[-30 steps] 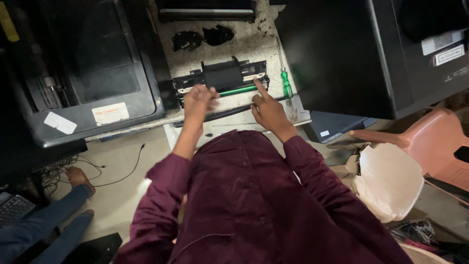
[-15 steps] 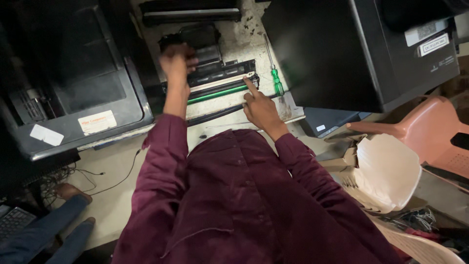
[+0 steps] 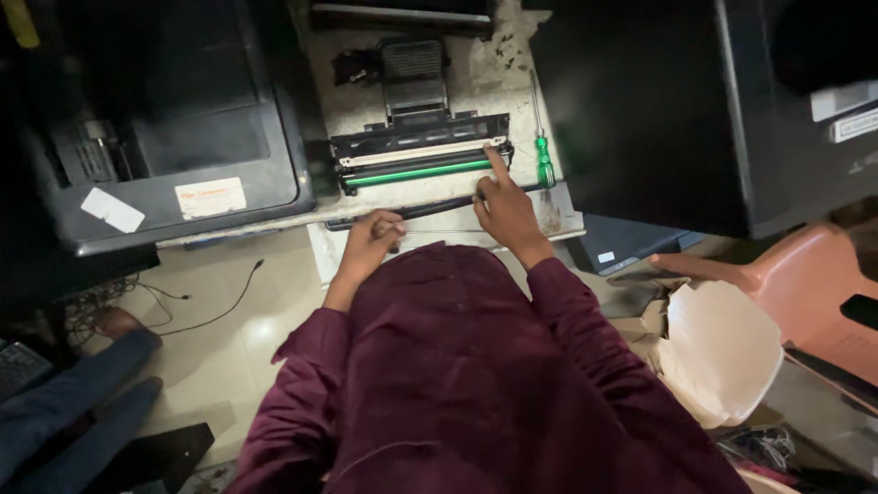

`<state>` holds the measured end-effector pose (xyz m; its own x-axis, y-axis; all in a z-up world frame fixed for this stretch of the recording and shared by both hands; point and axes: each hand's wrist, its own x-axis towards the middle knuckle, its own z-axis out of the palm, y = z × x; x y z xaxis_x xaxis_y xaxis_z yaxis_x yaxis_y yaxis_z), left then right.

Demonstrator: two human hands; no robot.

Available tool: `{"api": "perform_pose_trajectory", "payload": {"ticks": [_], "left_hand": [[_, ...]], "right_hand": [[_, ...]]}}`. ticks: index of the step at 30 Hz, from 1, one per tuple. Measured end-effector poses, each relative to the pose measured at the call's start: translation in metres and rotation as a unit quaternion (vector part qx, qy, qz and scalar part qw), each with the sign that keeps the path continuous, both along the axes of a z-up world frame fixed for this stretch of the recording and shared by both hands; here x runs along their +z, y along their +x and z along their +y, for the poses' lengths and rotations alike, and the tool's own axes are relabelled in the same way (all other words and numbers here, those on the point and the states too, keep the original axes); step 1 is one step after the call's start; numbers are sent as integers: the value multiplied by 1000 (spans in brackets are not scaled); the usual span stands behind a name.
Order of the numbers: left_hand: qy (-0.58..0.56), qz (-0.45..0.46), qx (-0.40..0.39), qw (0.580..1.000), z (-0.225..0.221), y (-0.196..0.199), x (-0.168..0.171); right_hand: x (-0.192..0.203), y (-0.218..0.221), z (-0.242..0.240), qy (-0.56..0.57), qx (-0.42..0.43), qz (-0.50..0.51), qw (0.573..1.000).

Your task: The person disassembles a printer toner cartridge using a screwdriver, removes a small black plastic component, and then reassembles the cartridge. The person handles the cartridge and its internal parts on a workbench.

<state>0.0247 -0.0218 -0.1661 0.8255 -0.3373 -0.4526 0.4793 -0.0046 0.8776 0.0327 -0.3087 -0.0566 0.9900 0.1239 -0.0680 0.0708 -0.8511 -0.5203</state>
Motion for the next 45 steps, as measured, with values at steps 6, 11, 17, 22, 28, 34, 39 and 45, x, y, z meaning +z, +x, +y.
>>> {"api": "perform_pose_trajectory", "payload": {"ticks": [6,11,17,22,28,34,39,45], "left_hand": [[103,-30,178,978,11,-11,-6],[43,-6,162,986,7,-7,-2],[52,1,124,991,4,-8,-7],[63,-23,124,990,7,-7,-7],[67,-11,133,989,6,-3,3],[42,-41,126,990,0,3,7],[60,-45,128,989,-7,12,2],[73,-37,129,988,-8,11,5]], "right_hand": [[-1,2,-3,52,9,-31,998],[-16,0,-11,193,-15,-42,980],[-45,-22,-31,283,-189,-127,932],[-56,-26,-47,402,-247,-49,880],[-60,-12,-45,498,-264,38,825],[-56,-5,-51,495,-240,37,834],[-48,-2,-53,489,-241,27,838],[-30,-4,-45,150,-136,-97,974]]}}
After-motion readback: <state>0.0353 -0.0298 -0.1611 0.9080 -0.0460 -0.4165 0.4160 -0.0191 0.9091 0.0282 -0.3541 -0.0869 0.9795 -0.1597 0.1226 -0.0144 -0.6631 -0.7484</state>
